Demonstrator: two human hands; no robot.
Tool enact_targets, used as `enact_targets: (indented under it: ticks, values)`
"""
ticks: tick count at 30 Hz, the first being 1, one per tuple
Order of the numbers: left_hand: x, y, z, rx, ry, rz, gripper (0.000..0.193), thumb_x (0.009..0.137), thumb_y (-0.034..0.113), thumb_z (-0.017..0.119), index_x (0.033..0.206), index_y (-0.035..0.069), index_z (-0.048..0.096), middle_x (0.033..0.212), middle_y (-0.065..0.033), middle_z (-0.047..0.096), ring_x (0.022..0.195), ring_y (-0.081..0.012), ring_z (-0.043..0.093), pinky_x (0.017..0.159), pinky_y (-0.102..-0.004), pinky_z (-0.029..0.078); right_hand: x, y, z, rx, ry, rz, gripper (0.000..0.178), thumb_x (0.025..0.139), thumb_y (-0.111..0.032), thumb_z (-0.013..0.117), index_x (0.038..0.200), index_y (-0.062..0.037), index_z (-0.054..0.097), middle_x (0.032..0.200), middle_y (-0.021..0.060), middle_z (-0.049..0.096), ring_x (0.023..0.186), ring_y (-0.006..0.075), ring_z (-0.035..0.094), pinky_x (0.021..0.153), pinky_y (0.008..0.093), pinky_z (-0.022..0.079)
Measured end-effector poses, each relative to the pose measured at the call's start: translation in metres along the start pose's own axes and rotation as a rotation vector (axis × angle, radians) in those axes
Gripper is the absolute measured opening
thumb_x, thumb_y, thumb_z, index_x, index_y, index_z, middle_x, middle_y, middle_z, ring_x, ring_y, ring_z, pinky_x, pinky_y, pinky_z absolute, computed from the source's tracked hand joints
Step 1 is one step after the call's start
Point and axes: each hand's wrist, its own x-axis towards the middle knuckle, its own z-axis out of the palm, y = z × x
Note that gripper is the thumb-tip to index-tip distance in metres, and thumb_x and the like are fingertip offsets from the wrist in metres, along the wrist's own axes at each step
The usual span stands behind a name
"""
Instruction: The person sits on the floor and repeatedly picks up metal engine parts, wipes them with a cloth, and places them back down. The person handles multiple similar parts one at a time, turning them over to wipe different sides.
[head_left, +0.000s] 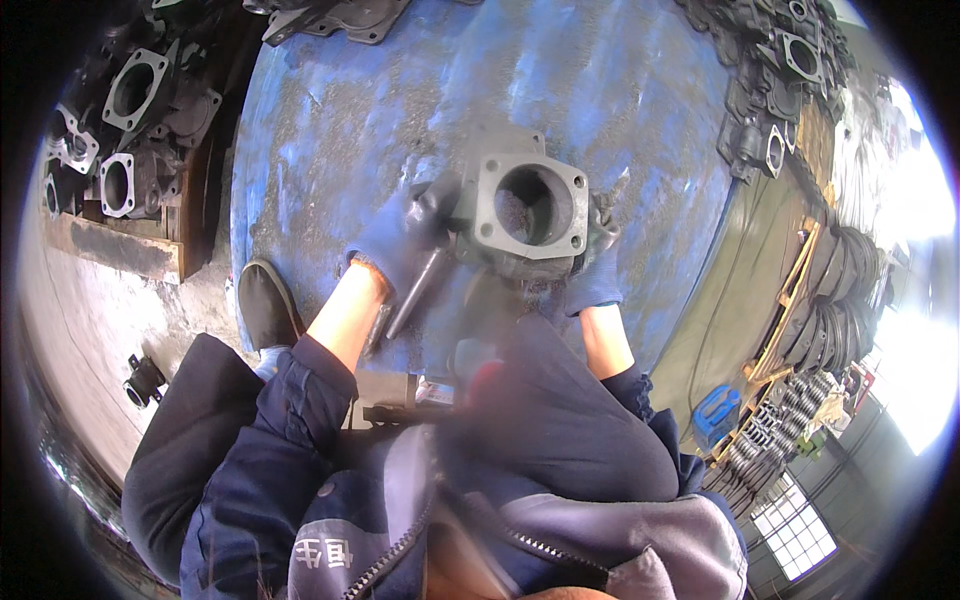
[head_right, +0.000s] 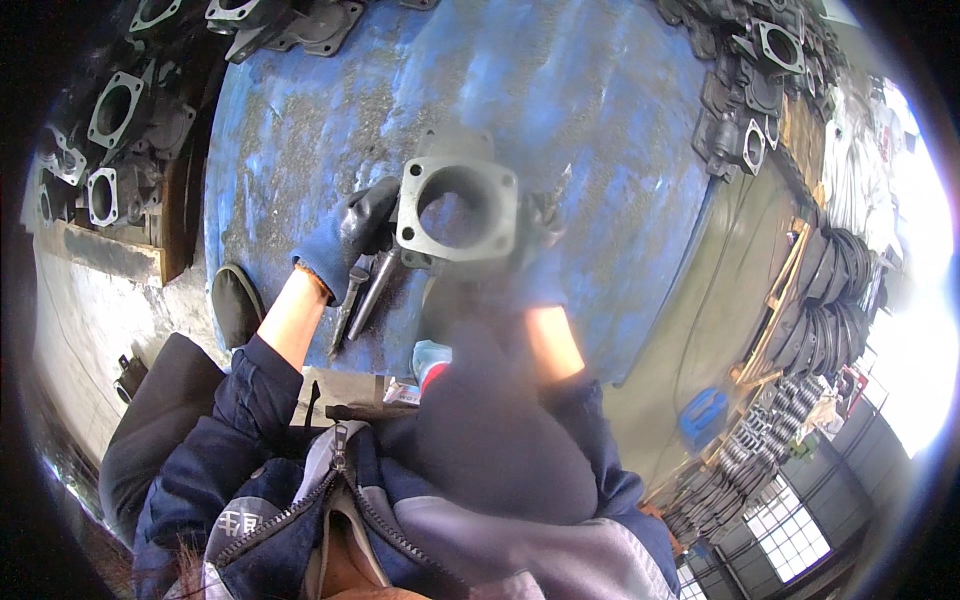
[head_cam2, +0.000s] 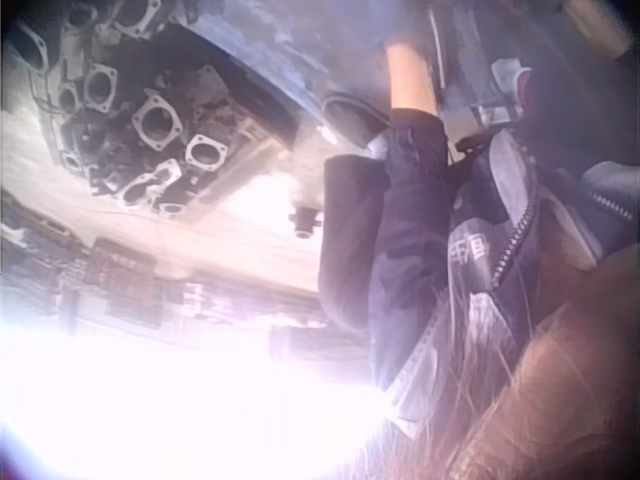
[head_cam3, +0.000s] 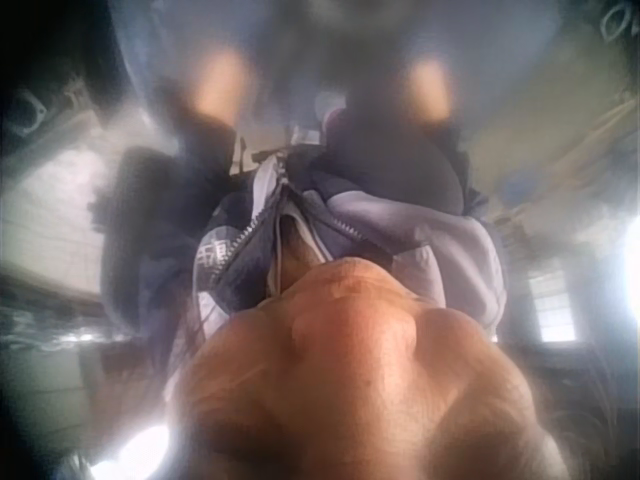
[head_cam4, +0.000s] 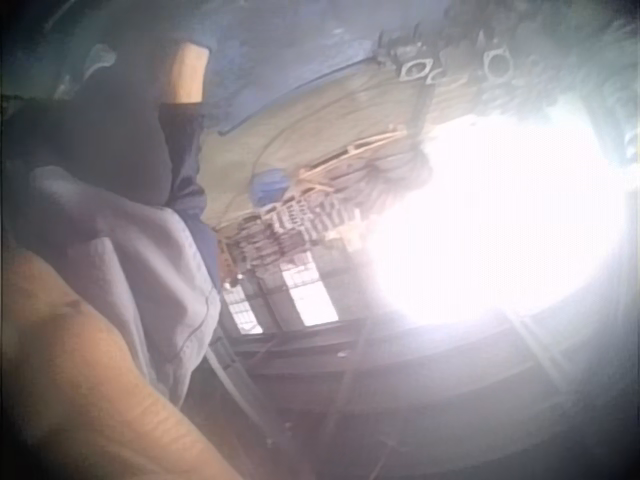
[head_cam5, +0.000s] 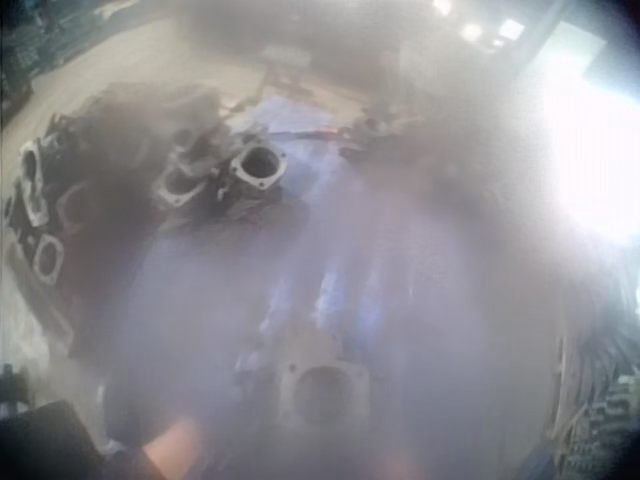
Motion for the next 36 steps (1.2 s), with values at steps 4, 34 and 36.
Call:
enact_targets:
  ticks: [4, 34, 36]
  values:
    - [0.004, 0.003, 0.001, 0.178, -0.027, 0.044, 0.064, 0.086, 0.020, 0.073, 0.141, 0.002, 0.045, 0.126, -0.0189, 0.063, 0.113, -0.0279, 0.063, 0.099, -0.0355, 0.049, -0.008, -0.019, 0.003, 0.016, 0.063, 0.002, 0.032, 0.097, -0.029, 0.059, 0.106, 0.0009, 0.064, 0.088, 0.0056, 0.061, 0.073, 0.0138, 0.052, 0.060, 0.0337, 0.043]
    - [0.028, -0.045, 0.031, 0.082, 0.001, 0.276, 0.039, 0.102, 0.028, 0.053, 0.127, -0.001, 0.060, 0.120, -0.0130, 0.068, 0.108, -0.0166, 0.061, 0.097, -0.0347, 0.049, -0.013, -0.027, -0.016, -0.029, 0.145, -0.078, 0.025, 0.100, -0.023, 0.059, 0.086, -0.0032, 0.067, 0.070, -0.0016, 0.059, 0.061, 0.0066, 0.052, 0.054, 0.0260, 0.041]
    - [0.020, -0.034, 0.029, -0.134, 0.017, 0.057, 0.041, 0.102, 0.030, 0.053, 0.128, -0.001, 0.060, 0.122, -0.0138, 0.067, 0.110, -0.0171, 0.060, 0.098, -0.0349, 0.048, -0.014, -0.028, -0.014, -0.058, 0.120, -0.102, 0.026, 0.100, -0.023, 0.059, 0.087, -0.0030, 0.067, 0.071, -0.0015, 0.059, 0.062, 0.0067, 0.052, 0.055, 0.0261, 0.041]
